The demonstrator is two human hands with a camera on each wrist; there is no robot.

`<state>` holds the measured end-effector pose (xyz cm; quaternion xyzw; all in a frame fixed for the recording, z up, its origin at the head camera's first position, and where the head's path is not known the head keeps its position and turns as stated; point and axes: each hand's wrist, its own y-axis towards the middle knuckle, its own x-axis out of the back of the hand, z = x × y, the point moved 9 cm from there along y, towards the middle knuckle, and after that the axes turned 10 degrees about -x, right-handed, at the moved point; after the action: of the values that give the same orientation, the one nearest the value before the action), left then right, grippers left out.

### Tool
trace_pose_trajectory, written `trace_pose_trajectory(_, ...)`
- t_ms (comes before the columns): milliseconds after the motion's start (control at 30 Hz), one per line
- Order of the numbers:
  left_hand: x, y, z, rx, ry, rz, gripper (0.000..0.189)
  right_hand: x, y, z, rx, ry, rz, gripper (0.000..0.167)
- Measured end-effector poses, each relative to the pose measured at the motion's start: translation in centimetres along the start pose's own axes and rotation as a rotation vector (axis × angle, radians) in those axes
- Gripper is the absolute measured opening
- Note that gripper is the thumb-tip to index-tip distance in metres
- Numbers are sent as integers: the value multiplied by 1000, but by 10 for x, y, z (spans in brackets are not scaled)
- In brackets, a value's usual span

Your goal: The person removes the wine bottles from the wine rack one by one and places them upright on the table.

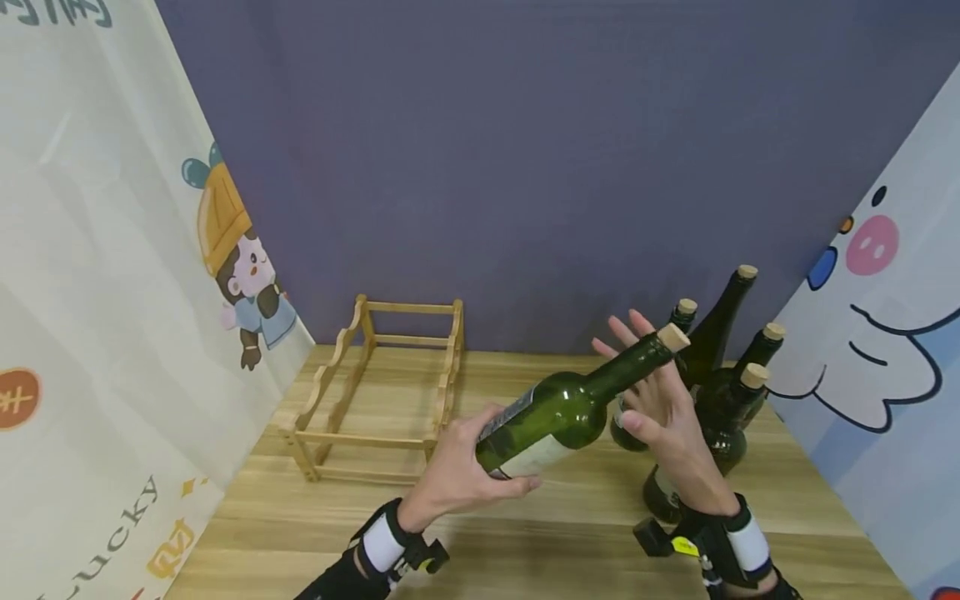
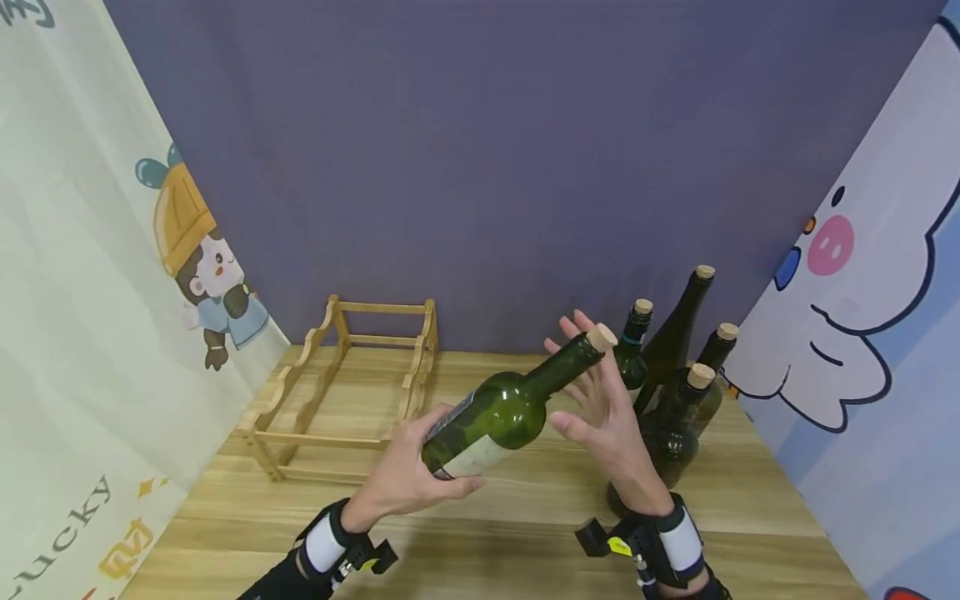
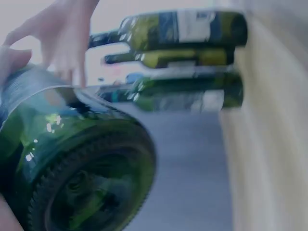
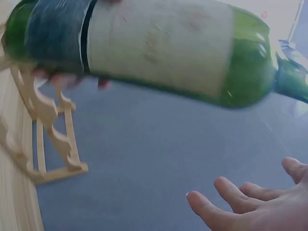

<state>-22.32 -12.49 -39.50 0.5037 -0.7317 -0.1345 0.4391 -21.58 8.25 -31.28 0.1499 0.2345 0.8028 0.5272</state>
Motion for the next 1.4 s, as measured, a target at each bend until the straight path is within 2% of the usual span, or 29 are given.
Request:
trace_pose_trajectory(167, -27, -4, 3, -14, -211, -88, 61, -19, 12, -3, 68, 23, 58, 113)
trace_pose_trajectory(267, -39, -6, 5, -21, -287, -145, 59, -29, 17, -9, 61, -27, 83, 119)
trace_pose_trajectory(367, -46, -5, 4, -62, -316, -203, 57, -38, 21, -16, 36, -52, 102, 122)
trace_pose_trajectory(500, -54, -5, 5, -118, -322, -222, 55, -47, 24, -21, 8, -4, 126, 117)
trace_pose_trajectory(600, -59, -5, 7, -125, -332, -206, 55, -52, 24, -21, 4, 0, 130, 99)
trace_pose_trajectory(767, -60, -7, 13, -86, -314, -185, 58, -53, 22, -21, 15, -42, 102, 52)
trace_pose_trajectory(867, -61, -7, 16, -73, -295, -164, 61, -50, 21, -19, 38, -50, 74, 41)
trace_pose_trajectory(1000, -62, -5, 19, -45, -301, -124, 67, -47, 21, -15, 89, -59, 44, 38)
trace_pose_trajectory(1167, -60, -4, 21, 21, -296, -62, 75, -45, 24, -15, 105, -87, 28, 38)
trace_pose_trajectory(1267, -54, -3, 22, 32, -198, -26, 80, -43, 23, -16, 97, -129, 14, 39)
trace_pose_trajectory(1400, -33, -2, 22, 19, -27, -17, 86, -36, 21, -17, 79, -197, -26, 41)
